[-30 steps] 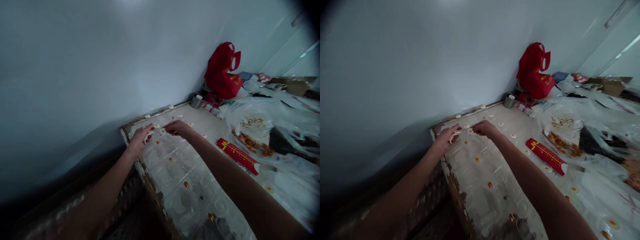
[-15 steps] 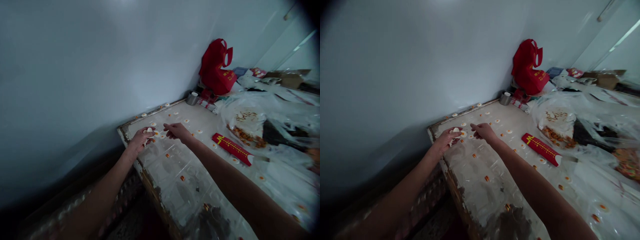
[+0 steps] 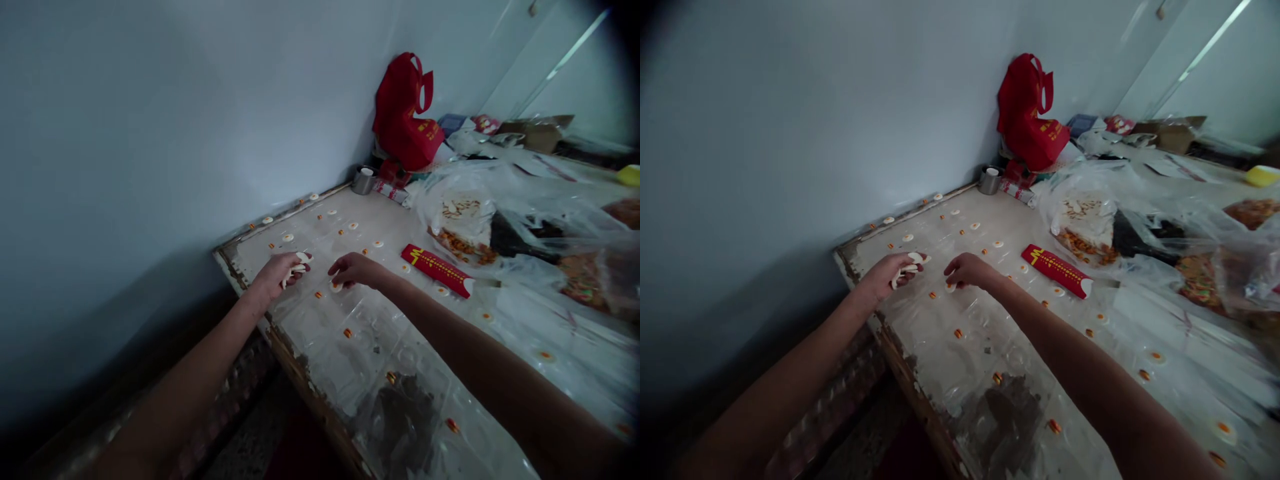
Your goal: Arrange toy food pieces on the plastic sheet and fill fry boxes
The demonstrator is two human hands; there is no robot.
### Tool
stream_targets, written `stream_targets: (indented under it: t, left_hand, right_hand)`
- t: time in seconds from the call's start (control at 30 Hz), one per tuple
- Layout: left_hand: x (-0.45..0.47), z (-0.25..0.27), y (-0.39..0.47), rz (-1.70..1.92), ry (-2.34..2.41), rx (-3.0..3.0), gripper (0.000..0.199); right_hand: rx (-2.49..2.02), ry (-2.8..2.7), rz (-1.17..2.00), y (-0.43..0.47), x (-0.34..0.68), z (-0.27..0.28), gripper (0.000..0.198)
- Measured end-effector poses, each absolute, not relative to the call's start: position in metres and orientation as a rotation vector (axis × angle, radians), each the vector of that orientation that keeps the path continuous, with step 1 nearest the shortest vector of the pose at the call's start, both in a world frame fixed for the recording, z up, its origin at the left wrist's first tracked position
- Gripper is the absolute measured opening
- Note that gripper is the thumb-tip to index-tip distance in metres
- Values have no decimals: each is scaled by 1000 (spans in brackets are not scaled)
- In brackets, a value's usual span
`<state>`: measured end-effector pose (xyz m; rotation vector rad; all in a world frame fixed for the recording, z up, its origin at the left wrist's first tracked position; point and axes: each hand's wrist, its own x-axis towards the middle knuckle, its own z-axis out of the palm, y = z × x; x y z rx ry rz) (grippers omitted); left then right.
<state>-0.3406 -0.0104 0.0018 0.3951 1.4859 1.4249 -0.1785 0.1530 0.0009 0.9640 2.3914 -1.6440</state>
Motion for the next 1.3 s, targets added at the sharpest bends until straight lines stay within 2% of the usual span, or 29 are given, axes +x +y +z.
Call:
stream_targets:
  t: [0.17,0.27,0.33,0.43,0.47,0.53,0.6,0.67,0.83,0.9,0.97,1.03,1.1,1.2,1.3]
  left_hand:
    - [-326,-4,-19,1320,1457,550,25]
    - [-318,-8,-17,1288,1526,539,31]
    - [-313,-8,-13,1262,1580,542,33]
    - [-300,-5,-4,1210,1601,628,33]
    - [-294,-3,-1,1187,1579,676,33]
    - [-283,2,5,1153,1513,757,32]
    - [-275,5,11,1145,1475,746,30]
    - [-275,7,17,1169,1488,632,27]
    - [-287,8,25,1243,1282,325,28]
    - [-287,9,25,1212,1150,383,33]
    - [-282,9,24,1197,1105,457,38]
    - [-275,10,21,1217,1100,531,39]
    - [-265,11,18,1252,1092,599,41]
    - [-244,14,14,1299,1021,630,46]
    - [-215,17,8,1342,865,607,49]
  right_hand:
    - [1154,2955,-988,137,-177,-13,21]
    - [1142,3111,-812,133,-169,-13,13]
    - [1157,3072,-1096,132,-163,-8,10]
    - [994,2749,-1805,133,-152,6,19]
    - [936,2644,-1943,133,-148,10,20]
    - [955,2567,-2001,134,-136,18,16]
    - [1084,2672,-1835,132,-117,20,10]
    - [1101,2898,-1519,125,-94,18,10]
    - [454,3297,-672,96,-45,-3,21]
    - [341,3331,-456,88,-37,-10,23]
    - [296,3331,-391,84,-34,-13,25]
    - [332,3330,-516,83,-33,-11,31]
    - [654,3334,-867,83,-31,-4,37]
    - [1370,2887,-1761,80,-27,12,40]
    - [1431,2021,-2546,69,-23,29,30]
